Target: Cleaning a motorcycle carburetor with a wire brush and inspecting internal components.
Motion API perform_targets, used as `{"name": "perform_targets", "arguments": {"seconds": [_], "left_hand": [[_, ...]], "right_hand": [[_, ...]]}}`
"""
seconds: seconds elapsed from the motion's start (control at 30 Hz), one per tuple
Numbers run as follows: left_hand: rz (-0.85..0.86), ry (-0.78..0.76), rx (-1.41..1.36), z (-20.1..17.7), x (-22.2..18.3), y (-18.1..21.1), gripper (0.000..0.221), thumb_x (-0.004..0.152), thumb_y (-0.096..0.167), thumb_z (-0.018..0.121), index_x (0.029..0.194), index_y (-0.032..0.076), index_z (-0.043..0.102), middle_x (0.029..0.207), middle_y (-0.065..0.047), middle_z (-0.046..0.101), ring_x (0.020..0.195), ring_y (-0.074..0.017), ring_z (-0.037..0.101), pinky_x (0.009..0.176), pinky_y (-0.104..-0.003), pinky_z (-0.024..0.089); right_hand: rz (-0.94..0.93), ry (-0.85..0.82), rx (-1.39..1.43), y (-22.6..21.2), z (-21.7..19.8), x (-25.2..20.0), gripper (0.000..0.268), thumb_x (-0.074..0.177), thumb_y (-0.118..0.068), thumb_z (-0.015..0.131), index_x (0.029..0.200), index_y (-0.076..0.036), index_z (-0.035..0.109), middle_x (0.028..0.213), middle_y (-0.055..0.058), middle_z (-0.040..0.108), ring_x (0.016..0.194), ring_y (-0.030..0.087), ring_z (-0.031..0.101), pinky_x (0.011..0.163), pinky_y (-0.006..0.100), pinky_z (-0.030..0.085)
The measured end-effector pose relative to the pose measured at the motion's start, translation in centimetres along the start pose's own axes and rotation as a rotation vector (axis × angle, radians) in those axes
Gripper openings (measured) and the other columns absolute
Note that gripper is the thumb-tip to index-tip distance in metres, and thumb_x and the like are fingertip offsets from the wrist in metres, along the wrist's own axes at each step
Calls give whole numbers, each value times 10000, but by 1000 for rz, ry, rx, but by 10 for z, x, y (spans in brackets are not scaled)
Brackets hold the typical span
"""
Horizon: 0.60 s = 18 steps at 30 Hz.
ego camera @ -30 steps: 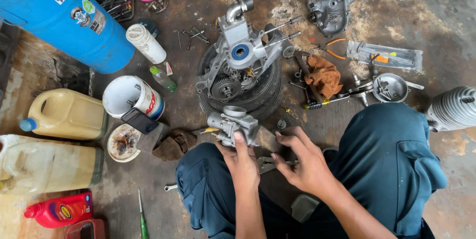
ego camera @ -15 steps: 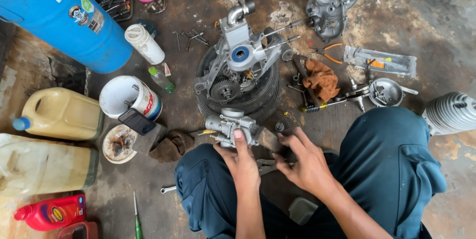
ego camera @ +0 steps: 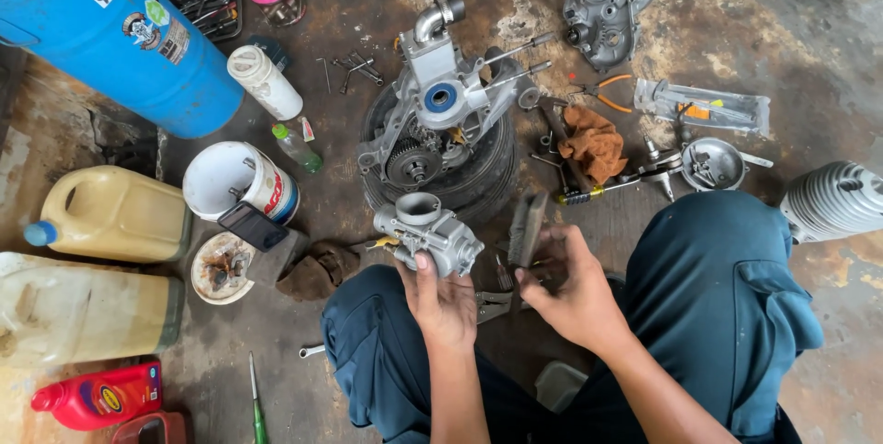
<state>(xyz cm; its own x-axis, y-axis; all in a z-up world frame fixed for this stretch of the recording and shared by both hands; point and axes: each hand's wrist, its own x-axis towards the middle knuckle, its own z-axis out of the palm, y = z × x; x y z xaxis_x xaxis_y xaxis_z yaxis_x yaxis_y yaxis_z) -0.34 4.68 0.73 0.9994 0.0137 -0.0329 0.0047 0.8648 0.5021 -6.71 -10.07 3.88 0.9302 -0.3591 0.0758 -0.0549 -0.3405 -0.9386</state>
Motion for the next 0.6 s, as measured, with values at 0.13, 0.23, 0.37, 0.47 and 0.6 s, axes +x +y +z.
{"name": "perform_targets", "arguments": {"seconds": [0.13,0.23,0.37,0.47,0.6], "left_hand": [[7,-47,-41,0,0,0,706,968,179,654,1558,55,285,1414,-172,533,1270,-290,581,1070,-464,497],[31,-114,-87,-1,0,-2,693,942,118,659,1524,29,295,1383,-186,550,1260,-326,591,1059,-500,496],[37,-155,-39,-13,-1,-9,691,914,26,686,1499,-47,325,1333,-214,580,1213,-330,624,1059,-497,519],[32,-163,-8,-13,0,-8,689,897,10,695,1486,-56,343,1303,-213,593,1174,-330,644,1020,-497,544],[-2,-203,-24,-8,-1,-4,675,898,-1,706,1473,-67,359,1307,-212,593,1186,-333,642,1030,-492,544]], "right_hand": [[76,-47,316,8,2,-7,428,855,-12,746,1196,-27,487,948,81,659,875,131,651,756,305,583],[53,-81,478,9,6,-9,427,858,28,733,1212,-15,499,1076,62,607,923,128,640,785,293,573],[32,-127,523,11,10,-10,436,868,23,753,1211,3,484,1085,90,600,943,143,653,794,302,580],[20,-140,565,9,11,-8,421,875,27,742,1194,6,468,1095,89,600,963,150,657,809,306,582],[40,-90,451,17,11,-5,438,873,34,749,1165,-4,424,1035,114,625,959,159,656,807,316,590]]}}
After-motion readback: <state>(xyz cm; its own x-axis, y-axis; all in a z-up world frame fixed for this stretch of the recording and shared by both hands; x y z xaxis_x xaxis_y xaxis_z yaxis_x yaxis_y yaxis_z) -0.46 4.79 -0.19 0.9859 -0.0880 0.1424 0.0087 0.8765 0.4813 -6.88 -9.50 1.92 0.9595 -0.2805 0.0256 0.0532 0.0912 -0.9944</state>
